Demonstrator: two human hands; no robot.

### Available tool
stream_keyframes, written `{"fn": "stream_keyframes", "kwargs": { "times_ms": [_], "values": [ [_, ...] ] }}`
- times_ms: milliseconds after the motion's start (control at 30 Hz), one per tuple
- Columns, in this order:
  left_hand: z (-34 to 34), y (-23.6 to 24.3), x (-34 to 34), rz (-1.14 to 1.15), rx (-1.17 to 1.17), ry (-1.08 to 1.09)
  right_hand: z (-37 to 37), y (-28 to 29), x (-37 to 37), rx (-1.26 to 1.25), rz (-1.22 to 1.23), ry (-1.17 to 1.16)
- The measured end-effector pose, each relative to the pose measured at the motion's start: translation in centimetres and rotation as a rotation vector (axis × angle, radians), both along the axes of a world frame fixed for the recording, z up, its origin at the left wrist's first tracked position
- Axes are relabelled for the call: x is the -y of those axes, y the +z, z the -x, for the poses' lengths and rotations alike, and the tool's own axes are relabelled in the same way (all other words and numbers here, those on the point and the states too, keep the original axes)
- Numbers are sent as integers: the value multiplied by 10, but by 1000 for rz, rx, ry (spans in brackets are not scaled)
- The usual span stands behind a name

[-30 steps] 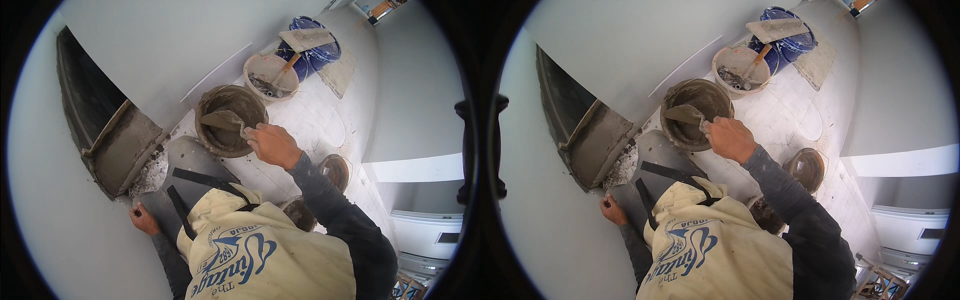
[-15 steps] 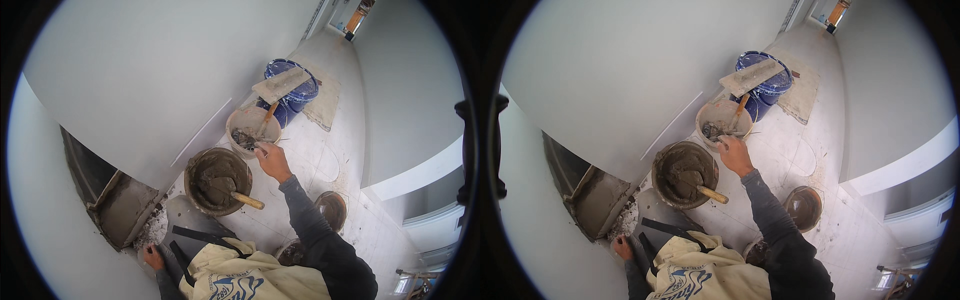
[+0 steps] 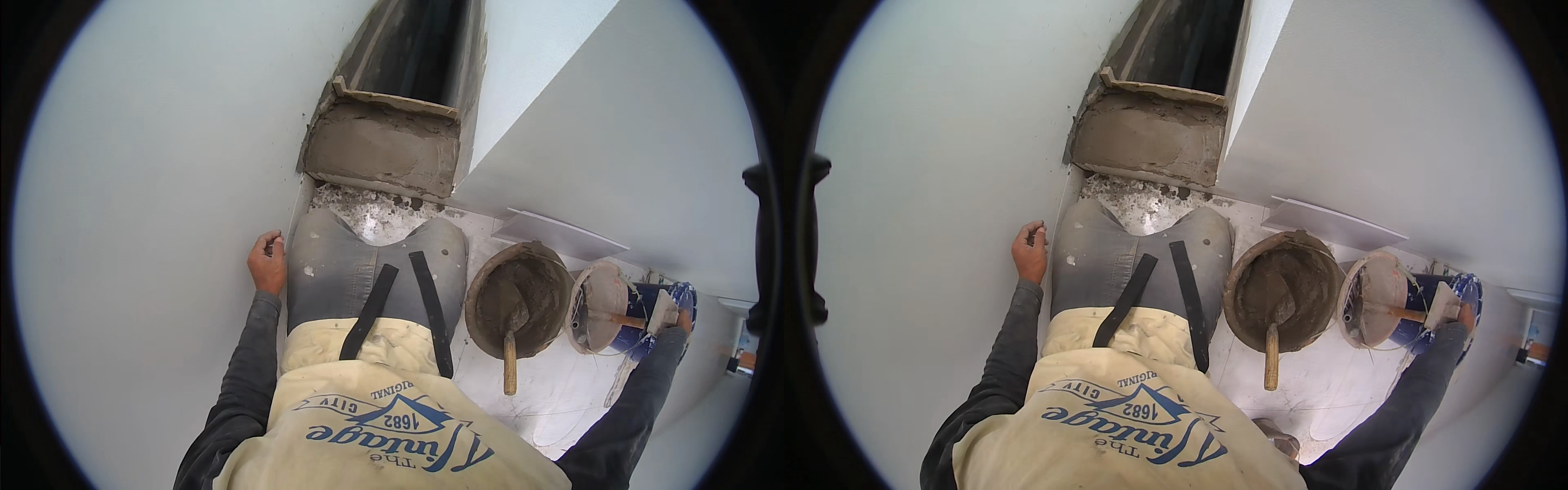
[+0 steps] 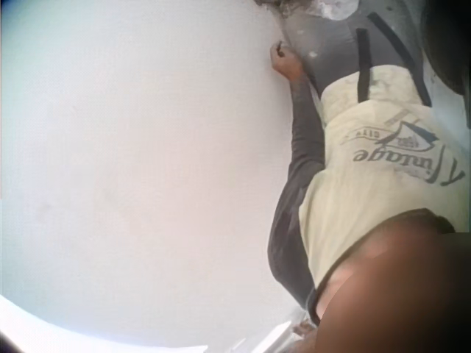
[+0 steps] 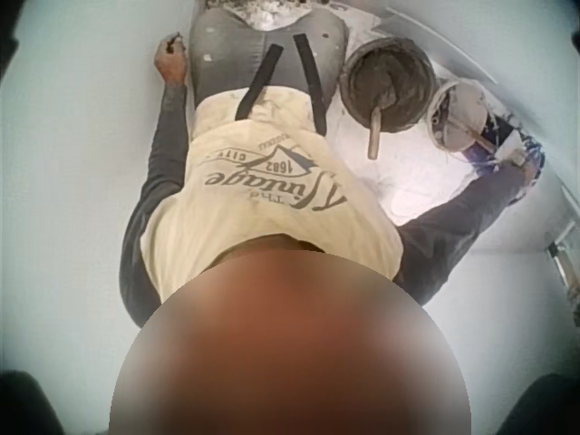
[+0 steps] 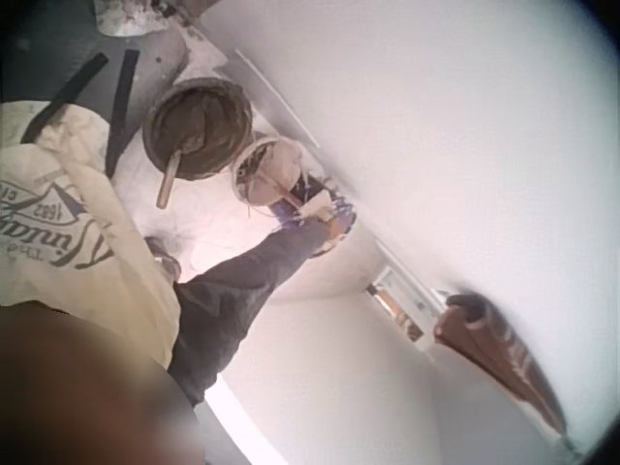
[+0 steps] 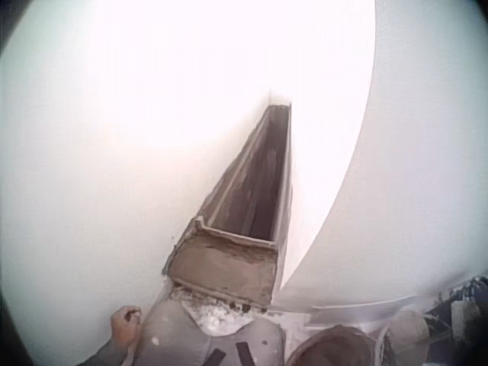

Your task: The person scoops cement from a bucket with a trowel and applies it to a wall recess, then smooths the surface with a wooden float. The person repeatedly adds and levels the cement to fill the recess.

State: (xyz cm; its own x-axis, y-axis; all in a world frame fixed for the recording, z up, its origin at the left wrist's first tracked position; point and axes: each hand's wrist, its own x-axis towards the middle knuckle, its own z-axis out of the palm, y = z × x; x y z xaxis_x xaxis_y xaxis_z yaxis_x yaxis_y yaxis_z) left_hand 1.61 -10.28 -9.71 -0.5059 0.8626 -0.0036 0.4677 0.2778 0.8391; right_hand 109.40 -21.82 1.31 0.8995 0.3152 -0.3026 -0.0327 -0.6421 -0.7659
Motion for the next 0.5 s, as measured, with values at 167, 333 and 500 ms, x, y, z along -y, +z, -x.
{"fn": "stream_keyframes", "kwargs": {
  "times_ms": [167, 333, 500],
  "values": [
    [-15, -5, -6, -46, 24, 28, 51, 23, 27, 236, 101, -129],
    [-70, 10, -20, -70, 264, -104, 240, 83, 78, 2, -184, -132],
    [-138, 55, -21, 113, 332, -698, 460, 143, 153, 75, -349, 43]
  ]
}}
